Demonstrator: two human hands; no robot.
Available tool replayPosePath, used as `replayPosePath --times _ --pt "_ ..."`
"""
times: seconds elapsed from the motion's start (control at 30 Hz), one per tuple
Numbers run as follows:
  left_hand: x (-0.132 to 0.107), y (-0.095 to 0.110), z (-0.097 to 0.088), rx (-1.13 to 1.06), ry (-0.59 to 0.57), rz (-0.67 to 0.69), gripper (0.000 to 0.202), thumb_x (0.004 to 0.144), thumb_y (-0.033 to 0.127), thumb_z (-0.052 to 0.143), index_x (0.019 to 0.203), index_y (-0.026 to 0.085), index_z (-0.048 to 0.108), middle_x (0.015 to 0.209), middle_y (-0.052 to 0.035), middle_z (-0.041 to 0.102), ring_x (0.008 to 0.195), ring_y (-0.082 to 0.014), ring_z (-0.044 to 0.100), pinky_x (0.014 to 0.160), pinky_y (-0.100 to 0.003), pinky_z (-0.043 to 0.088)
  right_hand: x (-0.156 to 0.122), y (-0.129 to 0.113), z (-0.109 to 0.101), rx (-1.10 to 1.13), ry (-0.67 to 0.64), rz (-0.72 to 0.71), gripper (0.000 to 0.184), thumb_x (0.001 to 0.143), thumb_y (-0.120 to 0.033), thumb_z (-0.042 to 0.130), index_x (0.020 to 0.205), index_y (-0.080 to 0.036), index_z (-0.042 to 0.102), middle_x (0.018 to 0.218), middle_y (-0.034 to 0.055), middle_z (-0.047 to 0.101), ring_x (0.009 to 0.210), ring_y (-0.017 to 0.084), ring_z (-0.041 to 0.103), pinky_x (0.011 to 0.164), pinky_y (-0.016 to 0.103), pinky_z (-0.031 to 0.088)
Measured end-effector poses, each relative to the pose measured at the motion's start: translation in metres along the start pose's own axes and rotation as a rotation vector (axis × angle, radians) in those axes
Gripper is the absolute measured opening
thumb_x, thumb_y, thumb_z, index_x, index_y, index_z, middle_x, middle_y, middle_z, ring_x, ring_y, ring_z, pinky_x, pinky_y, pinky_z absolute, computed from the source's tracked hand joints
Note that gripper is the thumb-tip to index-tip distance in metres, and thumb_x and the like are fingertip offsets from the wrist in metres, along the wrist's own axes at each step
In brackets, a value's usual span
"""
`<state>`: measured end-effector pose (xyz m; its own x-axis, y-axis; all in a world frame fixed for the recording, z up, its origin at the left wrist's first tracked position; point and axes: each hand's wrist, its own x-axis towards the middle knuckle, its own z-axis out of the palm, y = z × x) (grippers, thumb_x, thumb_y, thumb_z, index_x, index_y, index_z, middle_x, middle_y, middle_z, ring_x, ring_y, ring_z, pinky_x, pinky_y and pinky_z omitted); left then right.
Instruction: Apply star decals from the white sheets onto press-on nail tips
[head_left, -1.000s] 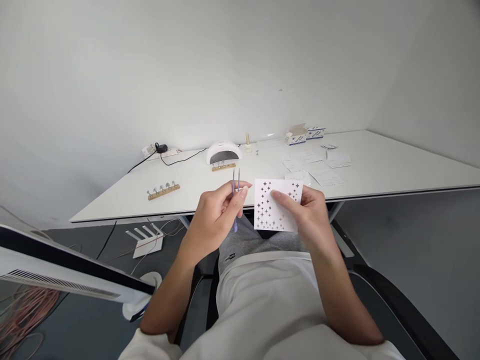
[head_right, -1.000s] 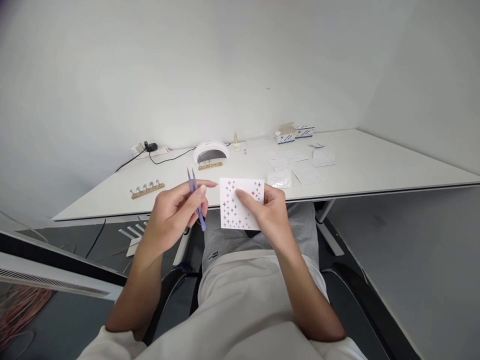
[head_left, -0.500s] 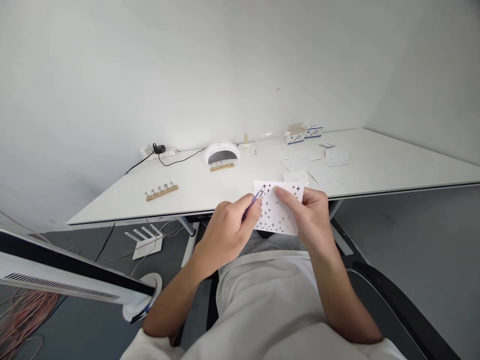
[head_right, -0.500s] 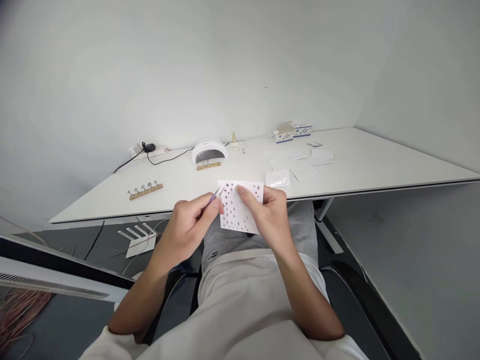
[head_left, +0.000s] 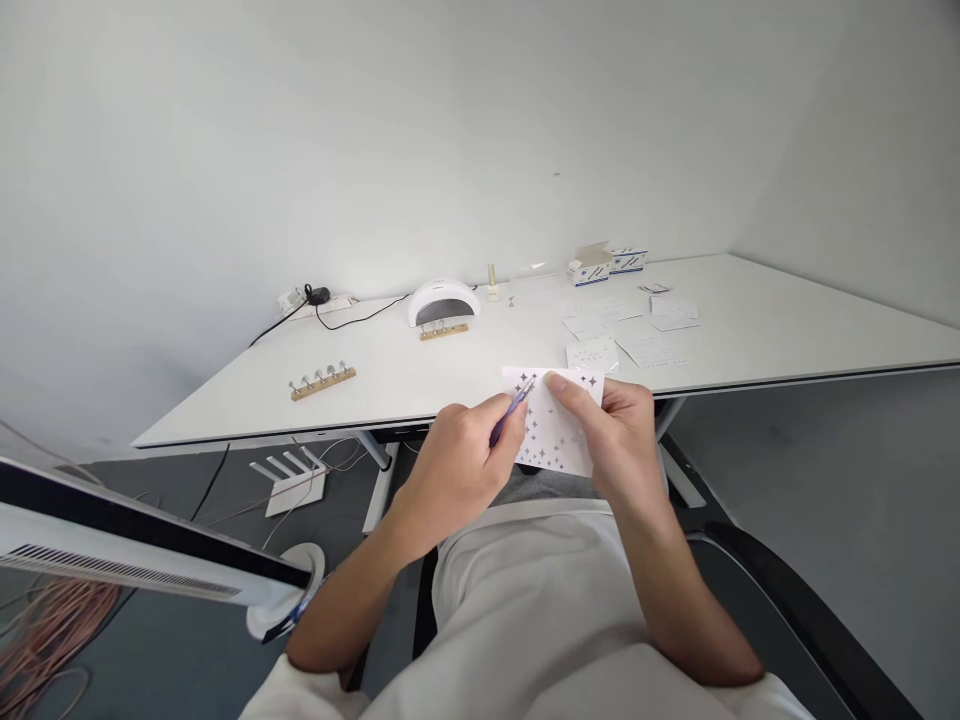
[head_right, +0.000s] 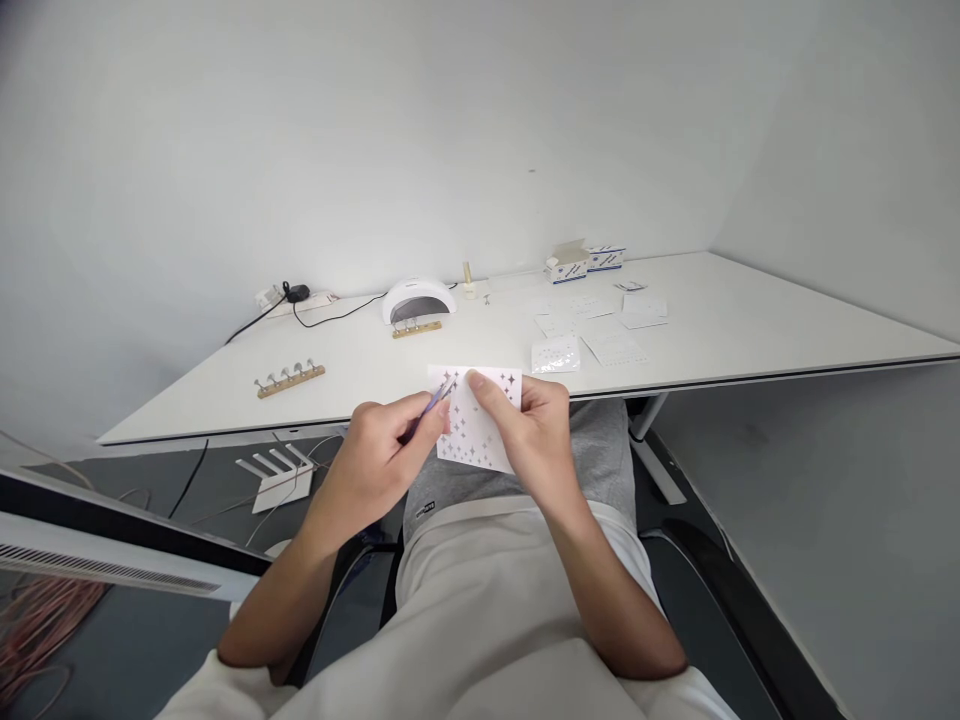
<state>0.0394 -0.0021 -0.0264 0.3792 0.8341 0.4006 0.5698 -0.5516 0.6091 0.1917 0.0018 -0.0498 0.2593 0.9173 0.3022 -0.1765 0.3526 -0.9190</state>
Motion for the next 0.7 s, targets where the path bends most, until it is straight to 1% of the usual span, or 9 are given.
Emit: replayPosePath --times 0.1,0.37,0.7 --pt "0.0004 -0.0005 0.0005 -0.007 0.004 -0.001 0.039 0.097 0.034 0.042 0.063 0.018 0.029 0.052 0.0057 0.025 0.049 -0.007 0.022 0.049 -0.026 0.022 0.0002 -0.0002 0.0 0.0 0.008 0.008 0.049 0.076 -0.038 0.073 0.047 -0.017 0.039 0.051 -0.0049 0.03 0.049 0.006 0.027 0.043 0.023 0.021" --pt "0.0001 -0.001 0.0002 -0.014 -0.003 -0.022 0.04 0.097 0.035 0.042 0.063 0.018 0.03 0.052 0.0055 0.026 0.049 -0.007 0.023 0.048 -0.026 0.022 0.0003 -0.0023 0.001 -0.004 0.01 -0.005 0.051 0.076 -0.037 0.073 0.046 -0.018 0.037 0.051 -0.0054 0.029 0.048 0.006 0.025 0.043 0.023 0.022" --pt "-0.0003 -0.0016 -0.0001 -0.021 -0.027 -0.06 0.039 0.097 0.039 0.04 0.065 0.017 0.037 0.054 0.0047 0.03 0.05 -0.0073 0.026 0.05 -0.026 0.024 -0.0004 0.0 0.0002 -0.032 0.011 -0.016 0.052 0.076 -0.037 0.073 0.046 -0.018 0.035 0.051 -0.0053 0.027 0.049 0.007 0.024 0.043 0.024 0.02"
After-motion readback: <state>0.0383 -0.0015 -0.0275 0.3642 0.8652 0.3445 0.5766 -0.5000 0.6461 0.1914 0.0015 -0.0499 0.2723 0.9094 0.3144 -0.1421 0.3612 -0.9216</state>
